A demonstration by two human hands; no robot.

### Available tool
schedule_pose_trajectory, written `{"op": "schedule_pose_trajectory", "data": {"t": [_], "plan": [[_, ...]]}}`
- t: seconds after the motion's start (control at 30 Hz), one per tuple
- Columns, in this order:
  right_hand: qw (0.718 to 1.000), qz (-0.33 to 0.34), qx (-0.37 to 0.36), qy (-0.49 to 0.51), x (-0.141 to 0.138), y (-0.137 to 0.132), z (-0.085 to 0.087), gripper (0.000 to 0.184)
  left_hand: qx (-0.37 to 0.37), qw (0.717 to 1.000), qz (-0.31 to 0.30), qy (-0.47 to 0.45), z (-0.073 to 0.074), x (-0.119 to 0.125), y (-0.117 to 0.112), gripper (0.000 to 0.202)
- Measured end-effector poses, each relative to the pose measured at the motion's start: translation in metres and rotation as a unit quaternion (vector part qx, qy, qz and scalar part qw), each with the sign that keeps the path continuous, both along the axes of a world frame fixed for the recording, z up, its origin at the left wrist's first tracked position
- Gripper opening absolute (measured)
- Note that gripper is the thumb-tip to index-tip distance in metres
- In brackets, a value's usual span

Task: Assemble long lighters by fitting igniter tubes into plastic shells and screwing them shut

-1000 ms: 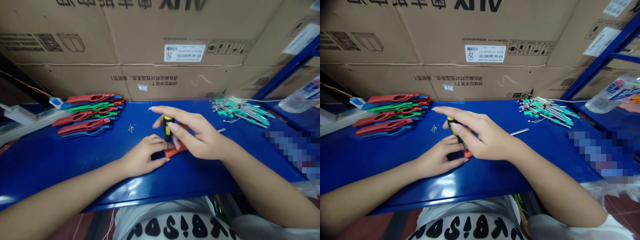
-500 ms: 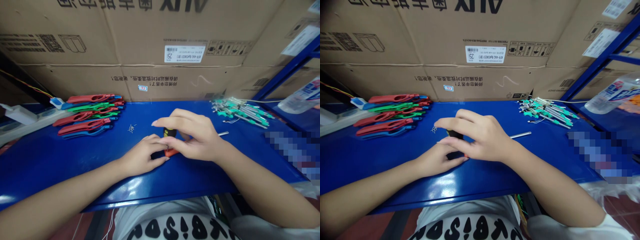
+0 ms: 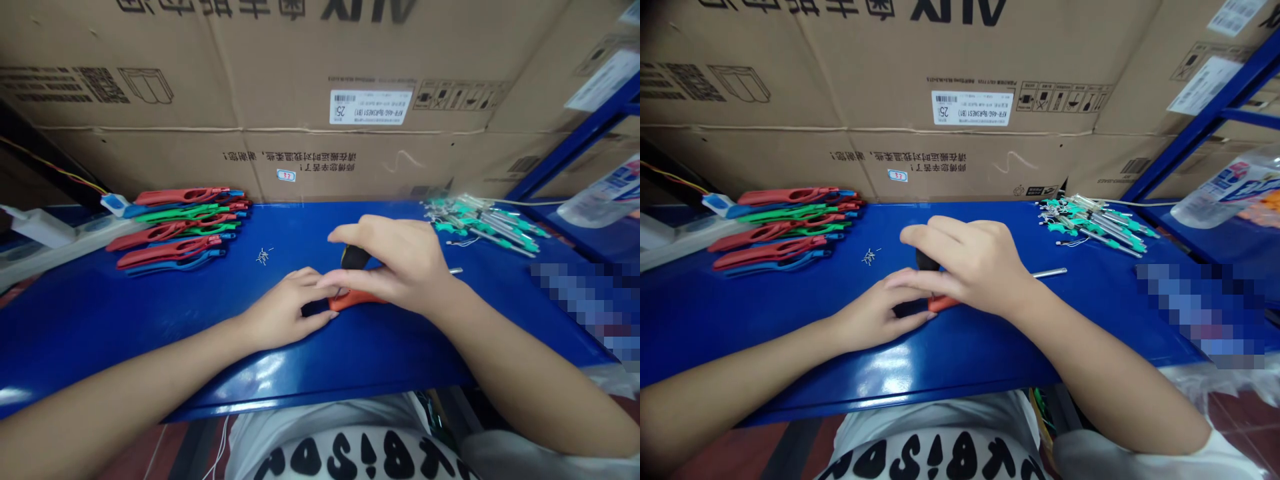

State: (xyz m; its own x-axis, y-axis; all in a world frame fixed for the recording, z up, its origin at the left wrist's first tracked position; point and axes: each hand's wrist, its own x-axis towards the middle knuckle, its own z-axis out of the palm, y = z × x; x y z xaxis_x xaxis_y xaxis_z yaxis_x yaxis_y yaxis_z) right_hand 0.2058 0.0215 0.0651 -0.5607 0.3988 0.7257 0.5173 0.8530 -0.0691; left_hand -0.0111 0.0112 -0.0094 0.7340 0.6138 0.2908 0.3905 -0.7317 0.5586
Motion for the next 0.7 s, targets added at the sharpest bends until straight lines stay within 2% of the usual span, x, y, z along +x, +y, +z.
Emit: {"op": "schedule_pose_trajectory", "data": {"t": [0.07, 0.17, 0.23, 0.3, 0.37, 0.4, 0.53, 0.6, 0.7], "plan": [[0.999, 0.019, -0.043, -0.004, -0.0001, -0.0002, 0.0002, 0.039, 0.000, 1.000, -0.001, -0.010, 0.0003, 0.0002, 0.0006, 0.030], [0.989, 0.081, -0.125, 0.015, -0.0008, 0.0003, 0.0010, 0.043, 0.000, 1.000, -0.002, -0.022, 0.0016, 0.0010, 0.0011, 0.026], [0.990, 0.083, -0.112, 0.026, -0.0007, 0.0013, 0.0013, 0.036, 0.000, 1.000, 0.000, -0.021, 0.0024, 0.0015, 0.0010, 0.027], [0.997, 0.045, -0.066, 0.024, -0.0002, 0.0024, 0.0016, 0.030, -0.002, 1.000, -0.003, -0.019, 0.0028, 0.0020, 0.0008, 0.030], [0.999, 0.013, -0.044, 0.008, 0.0004, 0.0026, 0.0023, 0.036, -0.006, 1.000, -0.006, -0.018, 0.0030, 0.0023, 0.0009, 0.031], [0.998, 0.010, -0.057, -0.001, 0.0006, 0.0024, 0.0026, 0.039, -0.006, 1.000, -0.006, -0.019, 0.0030, 0.0024, 0.0010, 0.030], [0.985, 0.078, -0.157, 0.000, 0.0012, 0.0023, 0.0033, 0.045, -0.005, 1.000, 0.000, -0.026, 0.0024, 0.0021, 0.0013, 0.027], [0.983, 0.100, -0.151, 0.011, 0.0017, 0.0031, 0.0029, 0.039, -0.006, 1.000, 0.000, -0.023, 0.0016, 0.0015, 0.0011, 0.027], [0.993, 0.072, -0.094, 0.013, 0.0015, 0.0025, 0.0030, 0.033, -0.004, 1.000, 0.006, -0.013, 0.0004, 0.0005, 0.0007, 0.029]]}}
